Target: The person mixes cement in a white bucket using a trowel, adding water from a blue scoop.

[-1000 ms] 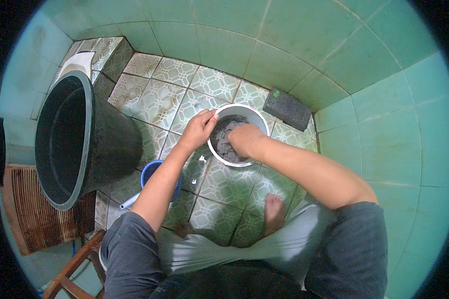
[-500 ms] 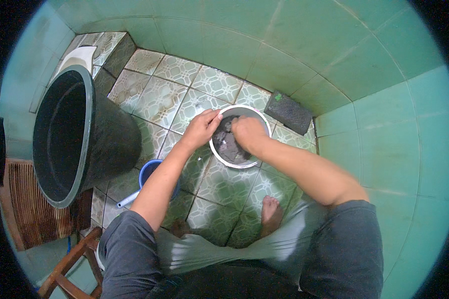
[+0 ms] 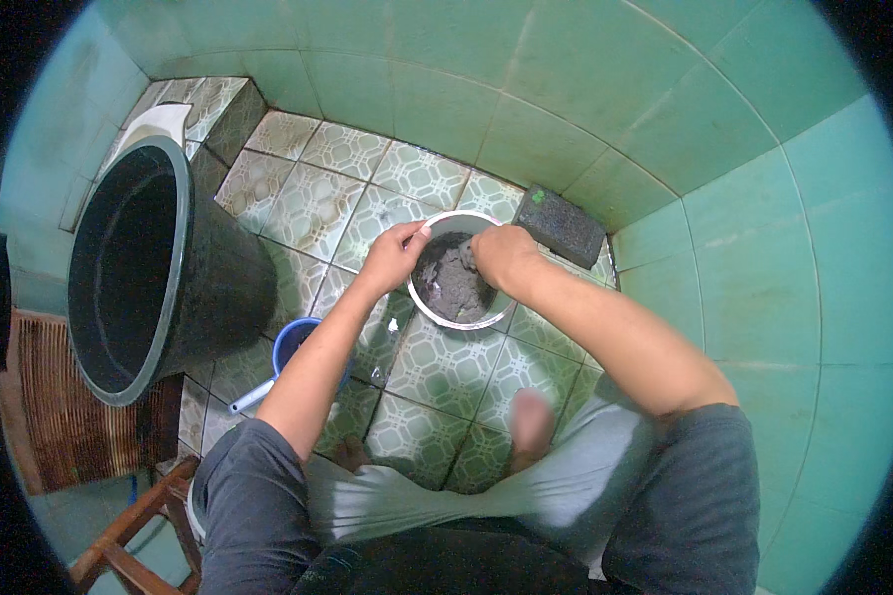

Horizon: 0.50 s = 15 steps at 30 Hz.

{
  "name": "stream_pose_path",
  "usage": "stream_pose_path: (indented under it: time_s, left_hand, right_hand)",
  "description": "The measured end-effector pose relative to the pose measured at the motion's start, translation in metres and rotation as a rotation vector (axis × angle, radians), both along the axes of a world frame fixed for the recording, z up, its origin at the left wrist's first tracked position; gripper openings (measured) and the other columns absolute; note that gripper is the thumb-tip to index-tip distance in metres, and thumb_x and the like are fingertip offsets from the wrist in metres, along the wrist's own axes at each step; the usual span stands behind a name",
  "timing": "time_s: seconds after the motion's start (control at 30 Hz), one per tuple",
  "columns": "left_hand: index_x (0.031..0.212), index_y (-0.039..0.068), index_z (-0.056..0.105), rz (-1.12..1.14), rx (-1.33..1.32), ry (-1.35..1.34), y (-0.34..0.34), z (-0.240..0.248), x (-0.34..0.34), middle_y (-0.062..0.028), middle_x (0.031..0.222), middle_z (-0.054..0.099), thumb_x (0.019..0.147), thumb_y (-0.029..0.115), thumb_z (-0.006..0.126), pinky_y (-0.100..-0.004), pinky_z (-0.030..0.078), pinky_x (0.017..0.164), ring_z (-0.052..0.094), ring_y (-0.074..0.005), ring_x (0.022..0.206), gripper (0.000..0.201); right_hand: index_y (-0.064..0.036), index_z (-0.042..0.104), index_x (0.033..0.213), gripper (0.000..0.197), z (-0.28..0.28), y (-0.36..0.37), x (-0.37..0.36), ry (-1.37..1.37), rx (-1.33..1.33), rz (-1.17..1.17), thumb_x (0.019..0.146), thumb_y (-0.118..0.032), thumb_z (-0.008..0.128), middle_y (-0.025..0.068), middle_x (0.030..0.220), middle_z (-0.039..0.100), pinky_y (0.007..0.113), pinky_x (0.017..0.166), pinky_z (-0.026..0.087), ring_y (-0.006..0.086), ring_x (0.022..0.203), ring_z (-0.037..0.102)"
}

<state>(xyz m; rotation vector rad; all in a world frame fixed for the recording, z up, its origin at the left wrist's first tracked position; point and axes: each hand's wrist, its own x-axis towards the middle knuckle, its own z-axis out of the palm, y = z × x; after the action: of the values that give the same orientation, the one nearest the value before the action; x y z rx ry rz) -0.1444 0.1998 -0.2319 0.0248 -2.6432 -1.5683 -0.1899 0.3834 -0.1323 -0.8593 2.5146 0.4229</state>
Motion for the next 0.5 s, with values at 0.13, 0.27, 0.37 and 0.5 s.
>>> stream_pose_path:
  time_s: [0.13,0.27,0.37,0.5]
  left_hand:
    - [0.112,0.003,0.066,0.147,-0.07,0.1,0.02,-0.005,0.002,-0.019,0.096,0.064,0.097,0.029,0.052,-0.0389,0.049,0.079,0.063,-0.0353,0.087,0.033]
    - [0.108,0.001,0.066,0.198,-0.064,0.117,0.027,0.004,0.006,-0.0192,0.093,0.064,0.097,0.028,0.052,-0.0402,0.049,0.077,0.063,-0.0362,0.086,0.032]
    - [0.105,0.001,0.066,0.199,-0.08,0.122,0.026,0.005,0.005,-0.0193,0.091,0.063,0.097,0.028,0.052,-0.0411,0.048,0.075,0.062,-0.0371,0.083,0.032]
    - [0.104,0.0,0.067,0.216,-0.067,0.147,0.024,0.005,0.009,-0.0192,0.089,0.062,0.097,0.026,0.053,-0.0408,0.049,0.074,0.061,-0.0372,0.082,0.03]
  right_hand:
    - [-0.0038,0.072,0.095,0.022,-0.05,-0.002,-0.009,-0.103,-0.086,-0.011,0.078,-0.009,0.059,0.0187,0.1,0.07,0.041,0.08,0.055,0.0335,0.092,0.068]
    - [-0.0036,0.072,0.095,0.023,-0.054,-0.002,-0.002,-0.209,-0.042,-0.01,0.076,-0.01,0.06,0.019,0.101,0.069,0.041,0.082,0.055,0.0327,0.096,0.067]
    - [-0.0034,0.072,0.097,0.025,-0.054,0.003,0.004,-0.259,-0.067,0.089,0.076,-0.011,0.061,0.0196,0.102,0.069,0.041,0.084,0.054,0.0327,0.099,0.067]
    - [-0.0036,0.072,0.1,0.026,-0.031,0.005,-0.004,-0.345,-0.097,-0.037,0.076,-0.01,0.062,0.0199,0.103,0.069,0.04,0.084,0.054,0.0333,0.1,0.066]
